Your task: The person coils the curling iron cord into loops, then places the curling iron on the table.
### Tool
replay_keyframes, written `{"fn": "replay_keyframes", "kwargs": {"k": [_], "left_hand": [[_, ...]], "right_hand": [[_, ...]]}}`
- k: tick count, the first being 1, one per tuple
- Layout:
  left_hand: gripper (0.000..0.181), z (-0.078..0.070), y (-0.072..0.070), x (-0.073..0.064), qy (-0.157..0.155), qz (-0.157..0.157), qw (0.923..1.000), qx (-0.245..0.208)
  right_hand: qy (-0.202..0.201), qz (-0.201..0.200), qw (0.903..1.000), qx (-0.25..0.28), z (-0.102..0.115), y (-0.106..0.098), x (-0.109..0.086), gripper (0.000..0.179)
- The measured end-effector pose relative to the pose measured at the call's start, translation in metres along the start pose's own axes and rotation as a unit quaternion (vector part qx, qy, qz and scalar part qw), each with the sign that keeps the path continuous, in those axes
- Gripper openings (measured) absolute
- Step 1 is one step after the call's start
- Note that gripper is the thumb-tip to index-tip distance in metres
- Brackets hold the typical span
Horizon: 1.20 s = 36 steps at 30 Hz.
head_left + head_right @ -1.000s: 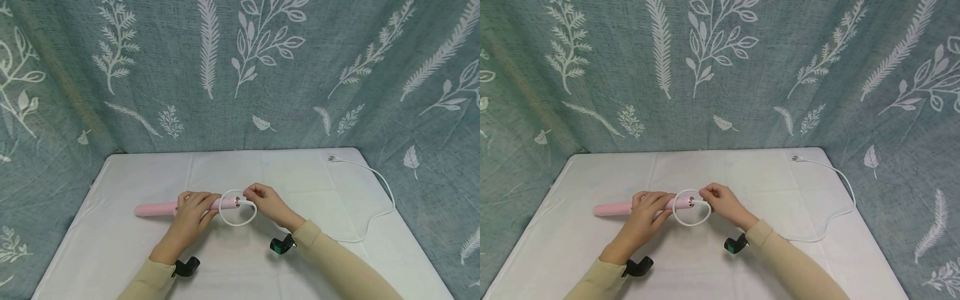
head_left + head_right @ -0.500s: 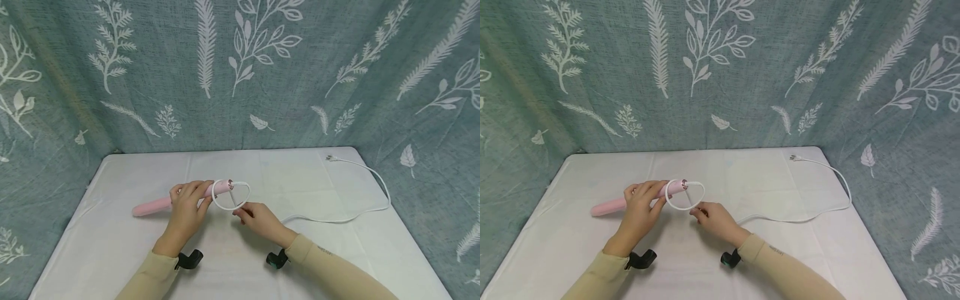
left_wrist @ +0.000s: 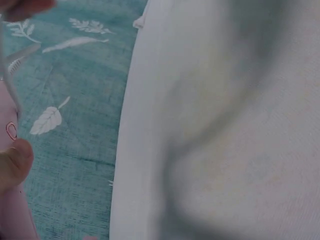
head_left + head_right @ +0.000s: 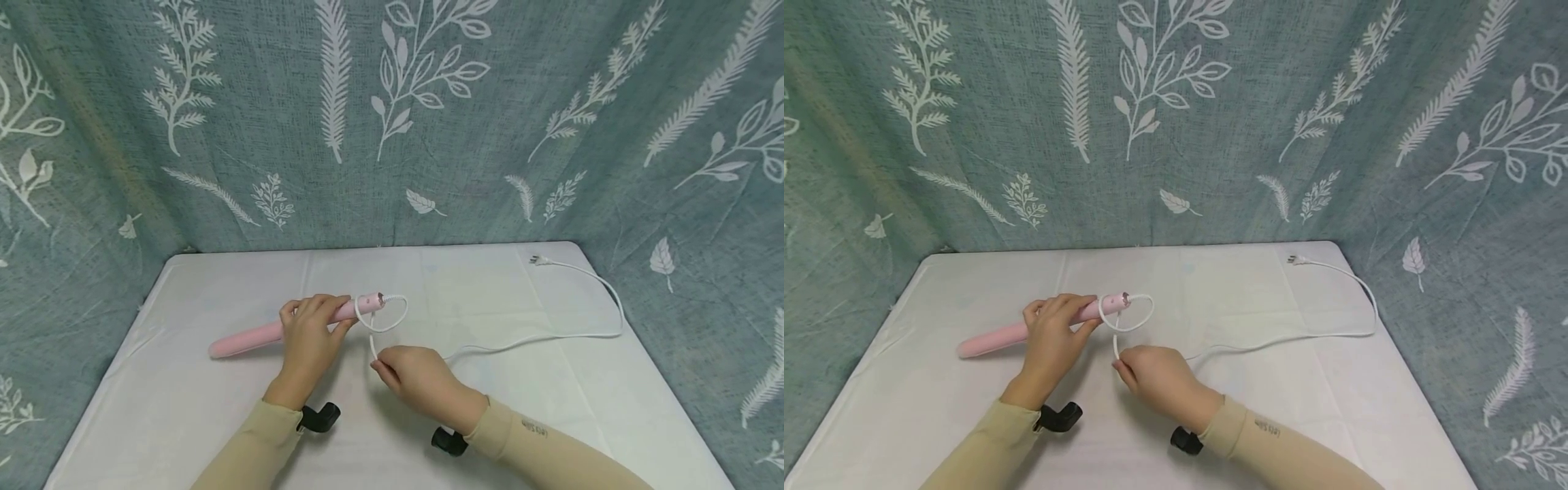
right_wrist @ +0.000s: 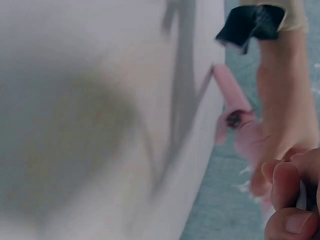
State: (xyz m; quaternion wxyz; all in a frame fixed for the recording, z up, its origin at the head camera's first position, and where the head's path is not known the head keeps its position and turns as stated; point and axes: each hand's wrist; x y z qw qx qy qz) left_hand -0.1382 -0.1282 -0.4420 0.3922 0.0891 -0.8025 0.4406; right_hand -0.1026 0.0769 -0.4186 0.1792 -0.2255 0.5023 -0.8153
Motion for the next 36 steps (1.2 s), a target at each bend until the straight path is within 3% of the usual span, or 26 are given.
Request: {"fn": "replay_keyframes", "kwargs": {"k": [6,11,22,30,36], "left_hand": [[0.038,-0.001,0.009,-0.003,-0.020,0.036,0.9991,0.007],[0.037,-0.001,0.017,-0.010,-0.017,0.069,0.9973,0.020],[0.037,-0.003,0.021,-0.019,0.022,0.071,0.9970,0.022],[0.036,-0.003,0.014,-0.024,0.044,0.086,0.9953,0.007],[0.036,-0.006,0.008,-0.027,0.061,0.097,0.9934,-0.009]], "right_hand": [[-0.041,-0.030,0.9982,-0.032,0.009,-0.004,-0.003,0.032],[-0.062,-0.033,0.9969,-0.036,0.015,-0.008,-0.002,0.033],[-0.090,-0.030,0.9954,-0.003,0.028,-0.034,0.006,0.031],[-0.056,-0.024,0.9979,0.021,0.011,-0.064,0.024,0.015],[-0.029,-0.017,0.9990,0.030,-0.005,-0.078,0.039,0.013]]}}
Point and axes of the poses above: each hand's wrist, its own x-axis towards the middle knuckle, its own y-axis out of the palm, z = x × y, and after that the axes turned 10 degrees about y, right-handed
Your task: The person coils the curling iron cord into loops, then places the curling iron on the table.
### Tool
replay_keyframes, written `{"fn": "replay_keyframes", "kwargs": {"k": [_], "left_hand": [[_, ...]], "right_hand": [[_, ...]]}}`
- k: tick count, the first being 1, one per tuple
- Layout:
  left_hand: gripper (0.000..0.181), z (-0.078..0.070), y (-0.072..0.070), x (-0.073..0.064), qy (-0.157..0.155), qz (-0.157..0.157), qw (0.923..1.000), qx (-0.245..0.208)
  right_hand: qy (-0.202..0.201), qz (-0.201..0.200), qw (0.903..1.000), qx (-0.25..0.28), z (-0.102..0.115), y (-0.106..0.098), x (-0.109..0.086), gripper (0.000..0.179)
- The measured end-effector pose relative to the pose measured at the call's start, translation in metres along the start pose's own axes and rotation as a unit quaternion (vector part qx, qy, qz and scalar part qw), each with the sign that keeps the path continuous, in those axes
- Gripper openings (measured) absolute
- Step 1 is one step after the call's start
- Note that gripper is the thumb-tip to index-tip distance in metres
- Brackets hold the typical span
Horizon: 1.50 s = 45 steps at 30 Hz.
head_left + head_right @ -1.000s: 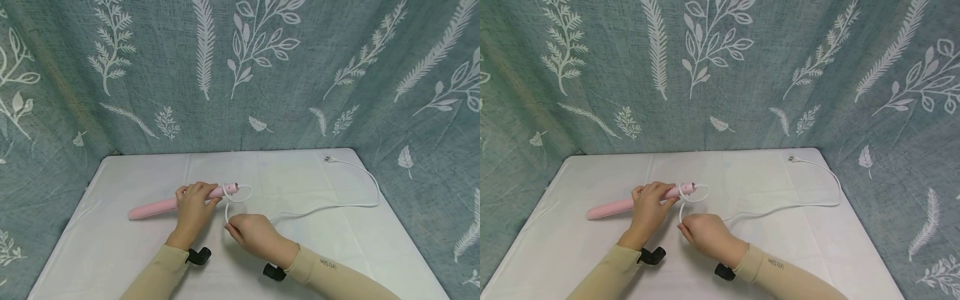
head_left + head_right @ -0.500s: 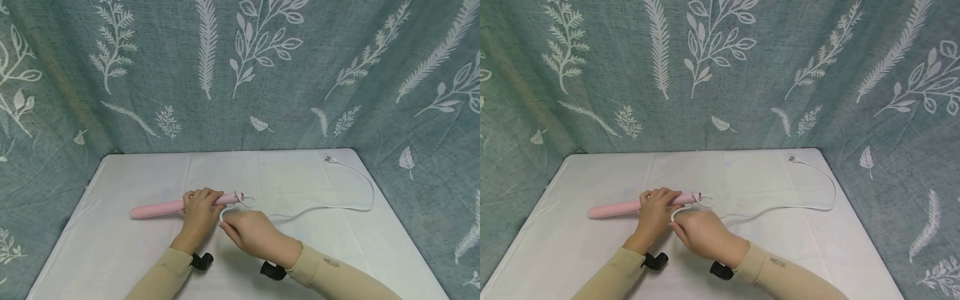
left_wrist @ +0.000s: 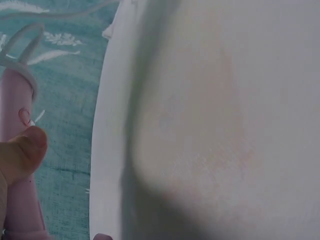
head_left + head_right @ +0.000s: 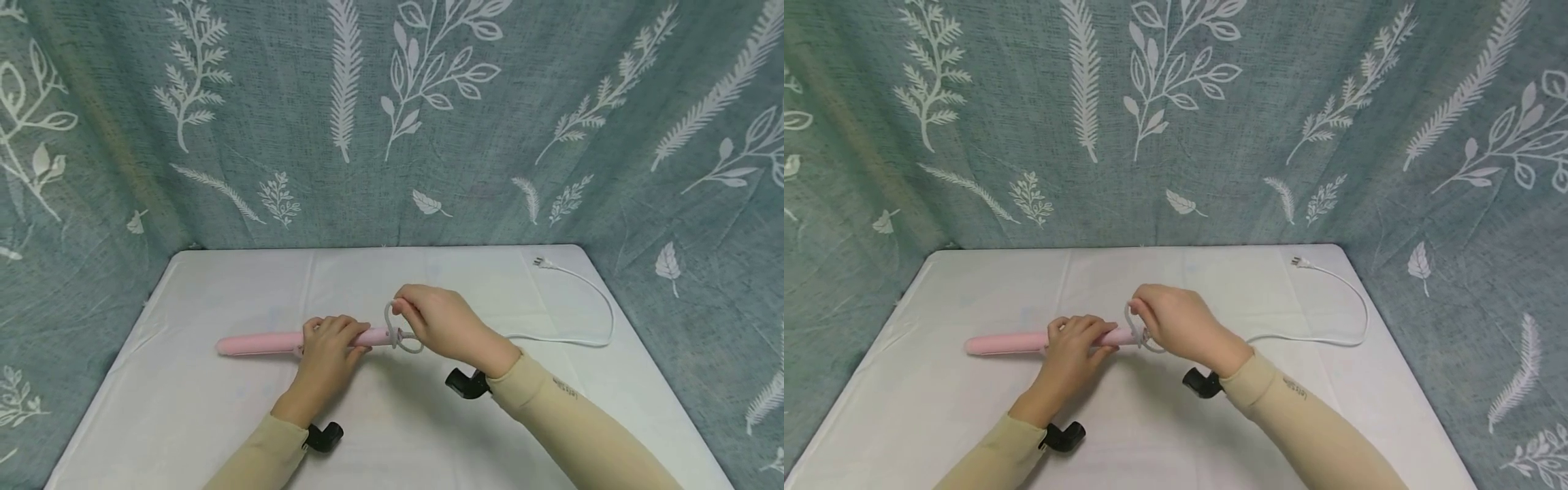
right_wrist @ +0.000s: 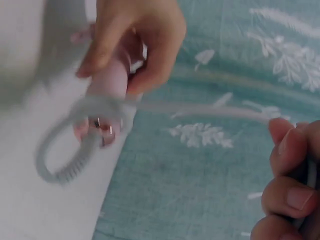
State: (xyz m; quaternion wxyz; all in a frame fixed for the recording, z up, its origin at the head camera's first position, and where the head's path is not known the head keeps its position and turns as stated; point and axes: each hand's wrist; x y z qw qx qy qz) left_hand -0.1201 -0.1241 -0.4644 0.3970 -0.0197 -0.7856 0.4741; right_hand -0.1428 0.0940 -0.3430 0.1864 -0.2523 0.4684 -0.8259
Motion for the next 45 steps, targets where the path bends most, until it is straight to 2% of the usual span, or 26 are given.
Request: {"fn": "replay_keyframes", "kwargs": {"k": [5,8,17,21,26,29,33,36,40,45], "left_hand": [[0.036,-0.008,0.000,-0.002,0.033,0.020,0.9991,-0.016],[0.035,-0.011,0.000,-0.005,0.051,0.026,0.9980,-0.028],[0.036,-0.012,-0.003,-0.010,0.091,-0.014,0.9941,-0.057],[0.037,-0.012,-0.008,-0.009,0.103,-0.035,0.9919,-0.066],[0.039,-0.010,-0.018,-0.003,0.083,-0.074,0.9907,-0.079],[0.040,-0.008,-0.026,0.003,0.058,-0.106,0.9892,-0.083],[0.042,-0.002,-0.033,0.008,0.020,-0.144,0.9866,-0.075],[0.042,0.003,-0.035,0.011,-0.003,-0.160,0.9853,-0.059],[0.040,0.008,-0.035,0.016,-0.024,-0.169,0.9844,-0.042],[0.039,0.013,-0.033,0.021,-0.045,-0.157,0.9863,-0.023]], "right_hand": [[0.010,0.011,0.9999,0.007,-0.011,0.002,0.010,0.014],[0.031,0.021,0.9991,0.019,-0.018,0.005,0.015,0.016],[0.110,0.037,0.9903,0.075,-0.059,0.031,0.027,0.022],[0.128,0.048,0.9856,0.099,-0.075,0.048,0.027,0.024],[0.135,0.079,0.9791,0.130,-0.083,0.067,0.019,0.026],[0.147,0.101,0.9728,0.148,-0.082,0.074,0.014,0.023],[0.167,0.116,0.9691,0.140,-0.077,0.077,0.006,0.023],[0.158,0.121,0.9741,0.107,-0.068,0.075,0.001,0.027],[0.123,0.118,0.9837,0.059,-0.053,0.075,-0.007,0.031],[0.064,0.077,0.9948,-0.020,-0.034,0.076,-0.016,0.027]]}}
Point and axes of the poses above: each hand's wrist, its own x-axis towards the middle knuckle, its own y-axis out of the palm, z = x × y, and after that the axes turned 10 degrees about y, right-handed
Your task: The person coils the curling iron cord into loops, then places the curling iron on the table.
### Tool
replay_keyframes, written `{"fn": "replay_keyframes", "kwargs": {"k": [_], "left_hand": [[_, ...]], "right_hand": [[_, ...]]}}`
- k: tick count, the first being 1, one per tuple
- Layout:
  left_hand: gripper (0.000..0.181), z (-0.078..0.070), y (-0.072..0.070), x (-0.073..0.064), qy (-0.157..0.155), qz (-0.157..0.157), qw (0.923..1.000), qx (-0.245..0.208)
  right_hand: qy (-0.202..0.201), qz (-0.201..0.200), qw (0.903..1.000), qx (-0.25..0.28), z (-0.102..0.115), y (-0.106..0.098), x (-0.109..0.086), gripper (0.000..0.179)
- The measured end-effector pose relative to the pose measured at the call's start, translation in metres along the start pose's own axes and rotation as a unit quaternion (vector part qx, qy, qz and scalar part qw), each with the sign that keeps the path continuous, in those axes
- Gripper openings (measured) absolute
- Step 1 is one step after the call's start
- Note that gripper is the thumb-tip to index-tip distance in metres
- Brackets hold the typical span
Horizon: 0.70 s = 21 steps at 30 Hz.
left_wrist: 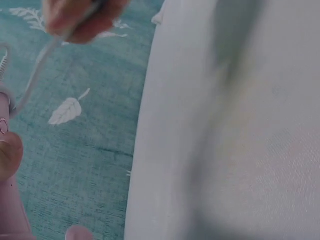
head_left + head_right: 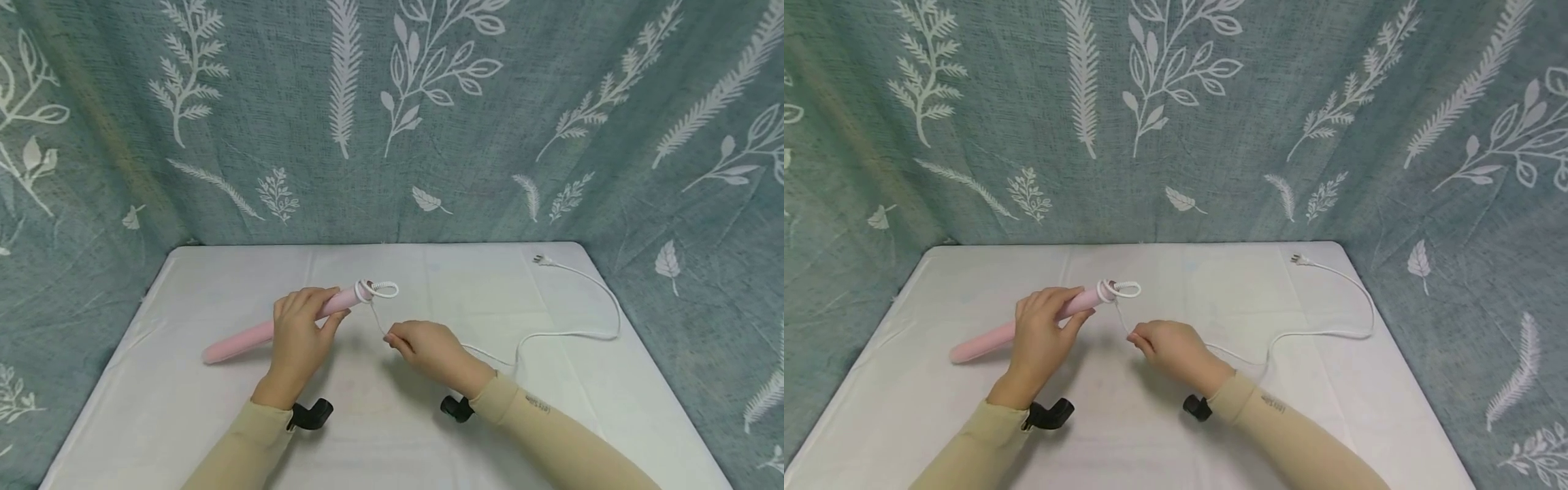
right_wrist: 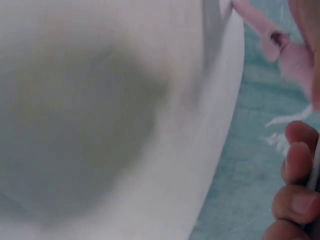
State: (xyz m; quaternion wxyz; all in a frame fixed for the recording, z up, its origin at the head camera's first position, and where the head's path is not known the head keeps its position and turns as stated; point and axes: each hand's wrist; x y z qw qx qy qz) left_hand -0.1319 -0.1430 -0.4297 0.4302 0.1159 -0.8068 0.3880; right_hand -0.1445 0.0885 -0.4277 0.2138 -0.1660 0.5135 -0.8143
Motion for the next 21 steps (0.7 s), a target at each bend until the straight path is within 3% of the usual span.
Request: {"fn": "replay_keyframes", "kwargs": {"k": [5,10,21], "left_hand": [[0.037,0.003,0.005,0.001,-0.022,0.035,0.9991,0.013],[0.036,0.004,0.010,-0.002,-0.052,0.087,0.9948,0.015],[0.036,0.002,0.021,-0.019,-0.041,0.163,0.9855,0.027]], "right_hand": [[-0.065,-0.063,0.9938,-0.065,0.013,-0.001,-0.010,0.025],[-0.081,-0.103,0.9863,-0.100,0.020,-0.006,-0.016,0.024],[-0.127,-0.123,0.9724,-0.152,0.029,-0.023,-0.017,0.025]]}}
Point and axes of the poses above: each hand's wrist, its own x-axis towards the middle knuckle, its own y-axis out of the palm, z = x × y, and after that the axes turned 10 degrees about y, right-handed
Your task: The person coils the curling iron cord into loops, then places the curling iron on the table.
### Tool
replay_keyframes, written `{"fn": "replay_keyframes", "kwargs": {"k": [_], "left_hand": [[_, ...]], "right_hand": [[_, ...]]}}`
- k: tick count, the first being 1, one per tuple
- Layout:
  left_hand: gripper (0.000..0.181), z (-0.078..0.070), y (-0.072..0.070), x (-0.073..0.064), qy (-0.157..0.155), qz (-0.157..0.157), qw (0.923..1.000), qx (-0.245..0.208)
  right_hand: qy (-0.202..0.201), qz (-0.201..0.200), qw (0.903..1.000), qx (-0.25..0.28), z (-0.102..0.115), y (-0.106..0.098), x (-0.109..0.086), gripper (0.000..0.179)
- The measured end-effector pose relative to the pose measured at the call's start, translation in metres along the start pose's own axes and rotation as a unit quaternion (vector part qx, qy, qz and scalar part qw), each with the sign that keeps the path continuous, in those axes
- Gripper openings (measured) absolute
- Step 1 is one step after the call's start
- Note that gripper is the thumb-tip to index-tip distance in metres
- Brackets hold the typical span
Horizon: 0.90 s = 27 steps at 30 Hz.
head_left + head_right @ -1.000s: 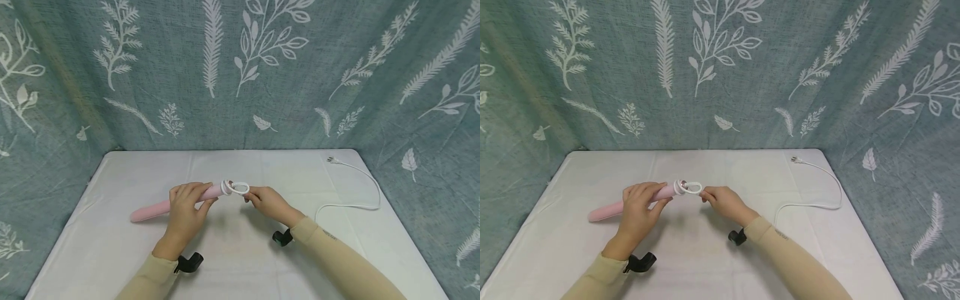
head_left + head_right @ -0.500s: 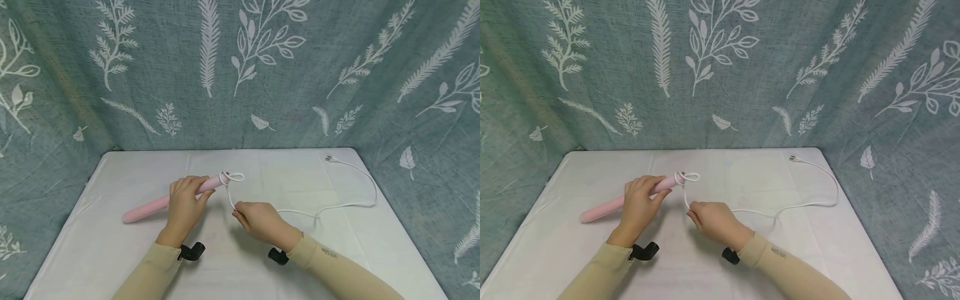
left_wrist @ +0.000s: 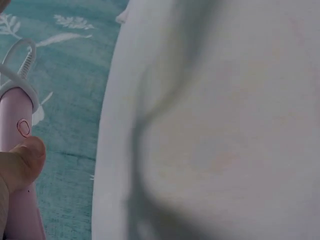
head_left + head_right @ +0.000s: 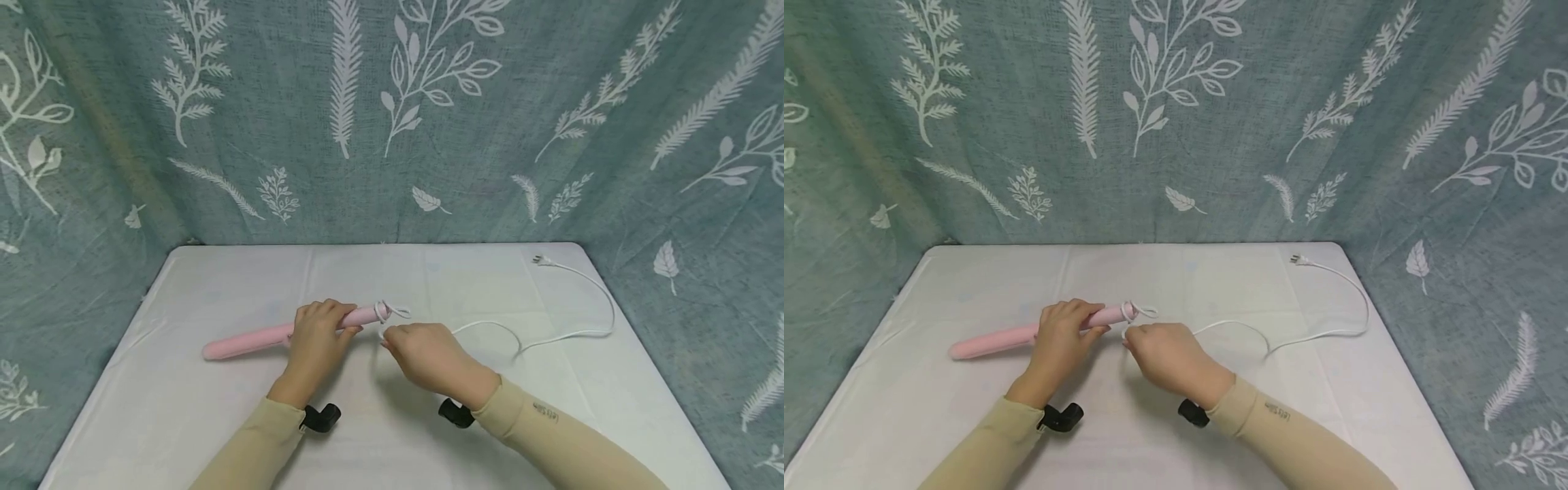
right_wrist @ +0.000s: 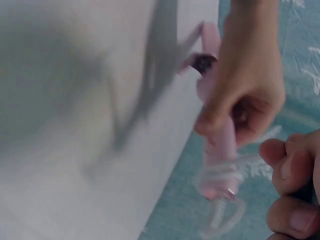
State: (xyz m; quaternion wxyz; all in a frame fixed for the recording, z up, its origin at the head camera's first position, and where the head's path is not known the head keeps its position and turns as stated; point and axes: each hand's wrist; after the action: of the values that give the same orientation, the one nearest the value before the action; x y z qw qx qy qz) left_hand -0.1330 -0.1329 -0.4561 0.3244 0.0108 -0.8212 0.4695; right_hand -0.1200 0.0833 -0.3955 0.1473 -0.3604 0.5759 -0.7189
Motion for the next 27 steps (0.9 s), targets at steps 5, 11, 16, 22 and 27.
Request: {"fn": "replay_keyframes", "kwargs": {"k": [5,11,16,22,27], "left_hand": [[0.035,-0.002,0.006,-0.007,0.022,0.023,0.9994,0.010],[0.036,-0.006,0.009,-0.011,0.050,0.017,0.9986,0.005],[0.036,-0.008,0.008,-0.017,0.086,0.016,0.9961,0.003],[0.036,-0.012,0.007,-0.027,0.122,0.014,0.9924,0.001],[0.038,-0.015,0.000,-0.031,0.132,0.002,0.9912,-0.010]], "right_hand": [[-0.013,-0.009,0.9998,-0.013,-0.008,-0.003,0.006,0.014],[-0.018,-0.005,0.9998,-0.013,-0.017,-0.005,0.013,0.014],[-0.020,-0.013,0.9995,0.021,-0.025,-0.009,0.022,0.009],[0.008,-0.025,0.9957,0.089,-0.040,-0.008,0.033,0.020],[0.063,-0.005,0.9863,0.153,-0.053,0.000,0.035,0.015]]}}
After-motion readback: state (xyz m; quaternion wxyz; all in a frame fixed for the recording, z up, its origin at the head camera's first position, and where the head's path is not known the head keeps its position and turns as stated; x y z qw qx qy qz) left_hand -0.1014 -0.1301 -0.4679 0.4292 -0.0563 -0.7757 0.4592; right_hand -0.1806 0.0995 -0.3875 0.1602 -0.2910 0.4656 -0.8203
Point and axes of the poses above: each hand's wrist, its own x-axis towards the middle knuckle, its own y-axis out of the palm, z = x × y, and after that the axes turned 10 degrees about y, right-handed
